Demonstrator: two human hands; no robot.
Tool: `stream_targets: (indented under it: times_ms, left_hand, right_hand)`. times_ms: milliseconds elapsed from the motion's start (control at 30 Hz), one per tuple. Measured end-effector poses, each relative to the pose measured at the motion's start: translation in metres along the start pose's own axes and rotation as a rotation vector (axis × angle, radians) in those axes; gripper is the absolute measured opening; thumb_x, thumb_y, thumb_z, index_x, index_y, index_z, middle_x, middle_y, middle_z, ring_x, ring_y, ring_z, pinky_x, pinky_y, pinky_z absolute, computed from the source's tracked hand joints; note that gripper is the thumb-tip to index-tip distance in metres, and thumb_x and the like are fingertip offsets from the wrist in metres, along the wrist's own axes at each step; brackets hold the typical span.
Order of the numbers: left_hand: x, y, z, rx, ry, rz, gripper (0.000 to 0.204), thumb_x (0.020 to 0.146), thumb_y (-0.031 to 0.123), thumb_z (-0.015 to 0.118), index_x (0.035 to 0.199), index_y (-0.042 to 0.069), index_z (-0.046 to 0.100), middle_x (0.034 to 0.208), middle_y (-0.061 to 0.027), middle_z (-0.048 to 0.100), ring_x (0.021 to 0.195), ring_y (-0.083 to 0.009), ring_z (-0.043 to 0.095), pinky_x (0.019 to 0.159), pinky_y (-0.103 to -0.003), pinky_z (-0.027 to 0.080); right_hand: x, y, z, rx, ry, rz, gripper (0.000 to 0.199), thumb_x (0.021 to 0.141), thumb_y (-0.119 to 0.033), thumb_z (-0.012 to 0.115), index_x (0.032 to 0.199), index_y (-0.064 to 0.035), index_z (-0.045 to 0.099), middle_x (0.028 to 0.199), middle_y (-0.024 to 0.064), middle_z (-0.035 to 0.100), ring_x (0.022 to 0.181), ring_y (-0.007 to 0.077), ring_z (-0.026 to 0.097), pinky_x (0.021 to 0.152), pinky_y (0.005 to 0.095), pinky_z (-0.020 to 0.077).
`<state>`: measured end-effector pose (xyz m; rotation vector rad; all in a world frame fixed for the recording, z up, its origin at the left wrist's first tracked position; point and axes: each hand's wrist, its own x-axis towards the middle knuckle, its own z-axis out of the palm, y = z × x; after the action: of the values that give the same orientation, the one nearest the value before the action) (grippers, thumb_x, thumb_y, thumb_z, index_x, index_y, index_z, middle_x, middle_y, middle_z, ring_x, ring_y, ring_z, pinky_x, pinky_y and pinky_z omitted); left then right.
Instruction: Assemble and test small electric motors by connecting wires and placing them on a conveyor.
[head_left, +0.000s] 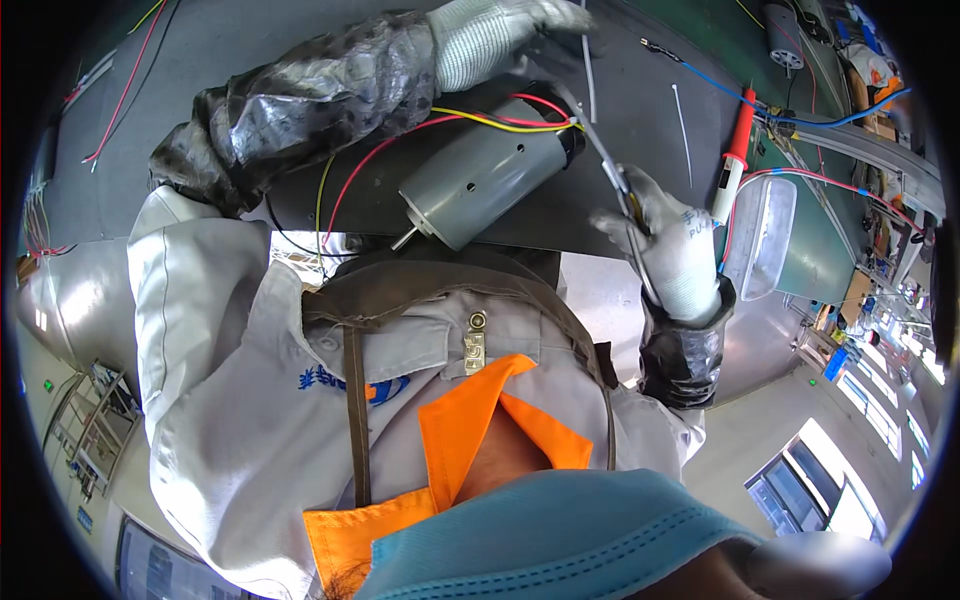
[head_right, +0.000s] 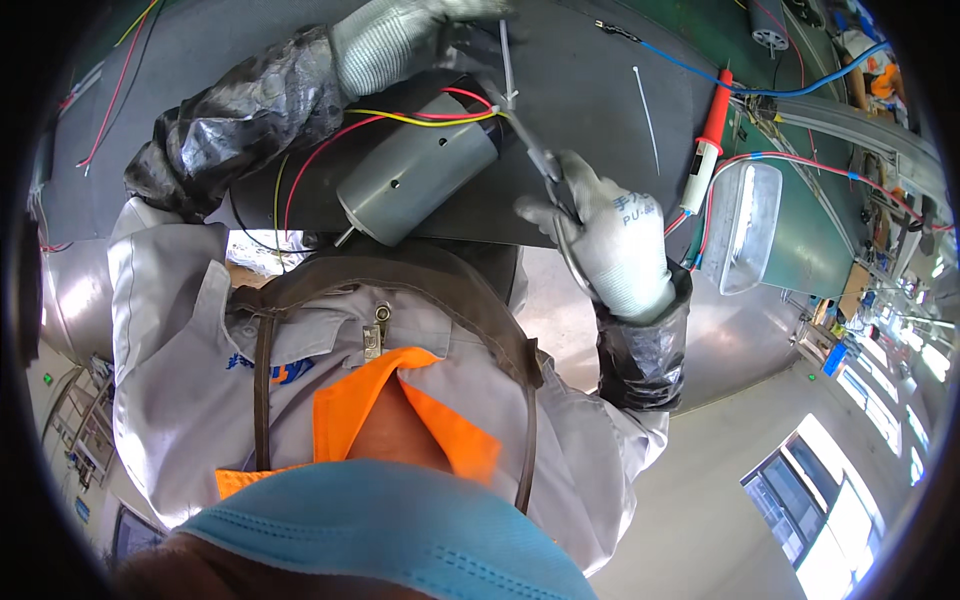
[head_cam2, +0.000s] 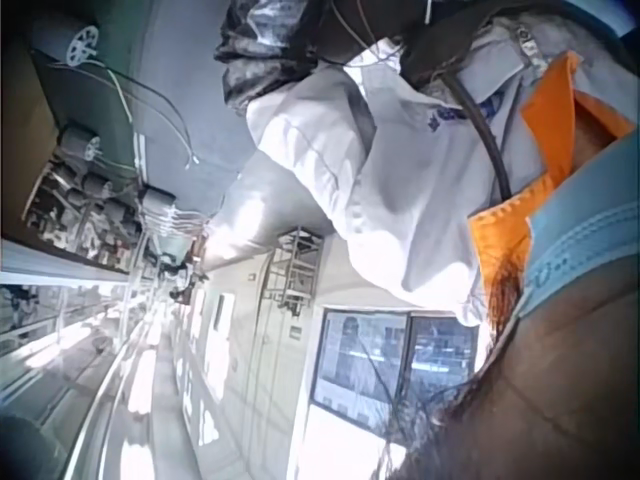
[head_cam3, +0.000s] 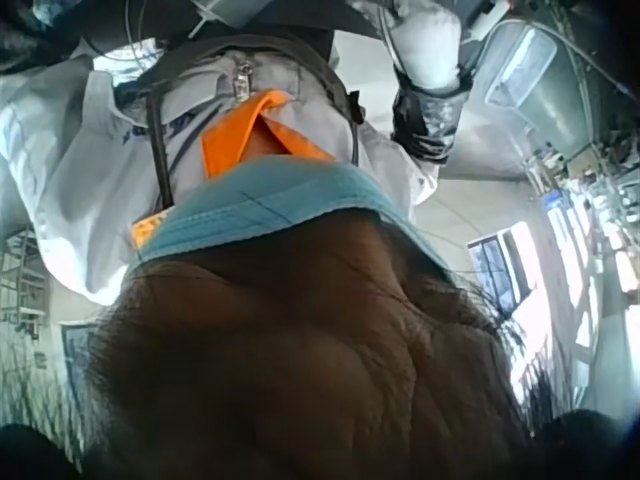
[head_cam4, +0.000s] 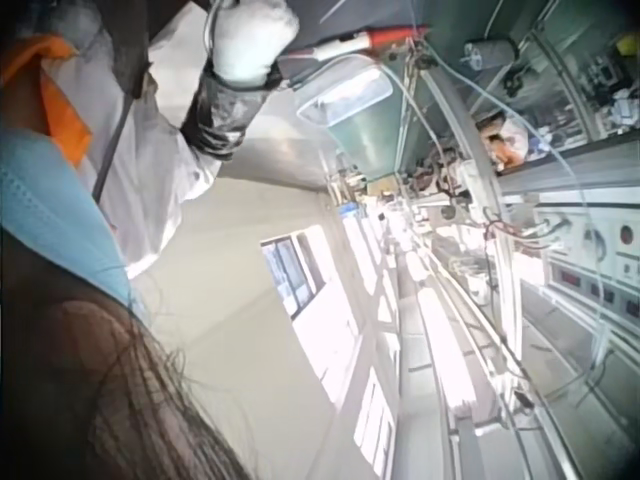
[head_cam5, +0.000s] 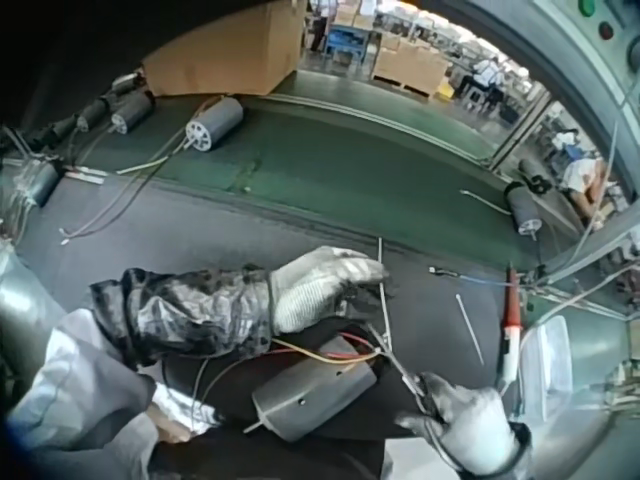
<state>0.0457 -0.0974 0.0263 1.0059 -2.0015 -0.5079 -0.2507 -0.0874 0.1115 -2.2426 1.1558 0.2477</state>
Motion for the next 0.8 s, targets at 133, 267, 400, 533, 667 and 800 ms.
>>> stream_targets:
  times_ms: [133,267,400,533,667,800]
  left_hand:
    - [-0.001,-0.012,-0.018,-0.389,-0.242,0.354,0.038,0.087,0.017,0.067,0.118,-0.005,0.063,0.113,-0.0195,0.066,0.1,-0.0333,0.065,0.087,-0.039,0.053]
    - [-0.064,0.053,-0.1,-0.851,-0.6,0.243,0.066,0.092,0.052,0.062,0.115,-0.01,0.064,0.108,-0.0254,0.064,0.097,-0.0391,0.066,0.083,-0.049,0.054]
    - [-0.081,0.081,-0.054,0.107,-0.11,-0.139,0.076,0.092,0.064,0.053,0.134,0.001,0.055,0.126,-0.0207,0.06,0.122,-0.0377,0.055,0.102,-0.047,0.044]
    - [-0.103,0.079,0.038,0.112,0.031,-0.116,0.069,0.078,0.04,0.07,0.134,0.004,0.053,0.141,-0.0266,0.045,0.125,-0.0454,0.048,0.101,-0.053,0.042]
    - [-0.046,0.042,0.054,0.408,0.396,-0.171,0.049,0.078,0.026,0.067,0.121,0.003,0.063,0.123,-0.0257,0.057,0.104,-0.0451,0.06,0.089,-0.049,0.051]
    - [0.063,-0.086,0.028,-0.288,0.712,-0.794,0.034,0.09,0.024,0.062,0.115,0.001,0.067,0.101,-0.0152,0.069,0.092,-0.0302,0.066,0.082,-0.037,0.054]
  right_hand:
    - [-0.013,0.044,0.024,0.137,0.329,0.062,0.06,0.086,-0.034,0.077,0.134,-0.006,0.055,0.065,0.0075,0.06,0.055,0.0182,0.057,0.054,0.0331,0.0484]
    - [0.003,0.055,0.018,-0.33,0.435,-0.032,0.048,0.086,-0.017,0.071,0.13,-0.0042,0.056,0.098,0.0176,0.063,0.087,0.0345,0.062,0.073,0.0408,0.0509]
    - [0.003,0.037,0.037,0.601,-0.076,0.221,0.032,0.092,-0.021,0.07,0.117,-0.0002,0.067,0.081,0.0101,0.069,0.071,0.0093,0.061,0.065,0.0269,0.0498]
    - [0.039,-0.001,0.059,1.203,-0.41,0.206,0.04,0.091,-0.029,0.073,0.108,0.0071,0.066,0.093,0.0031,0.068,0.078,0.0087,0.06,0.067,0.0241,0.0495]
    - [0.097,0.009,0.05,1.086,0.191,-0.189,0.029,0.09,-0.019,0.073,0.107,0.0042,0.067,0.092,0.0071,0.069,0.076,0.0118,0.063,0.073,0.026,0.0531]
    - [0.185,-0.002,0.005,1.392,0.343,-0.223,0.032,0.094,-0.008,0.064,0.124,0.003,0.06,0.106,0.0081,0.068,0.088,0.0136,0.064,0.085,0.0278,0.0528]
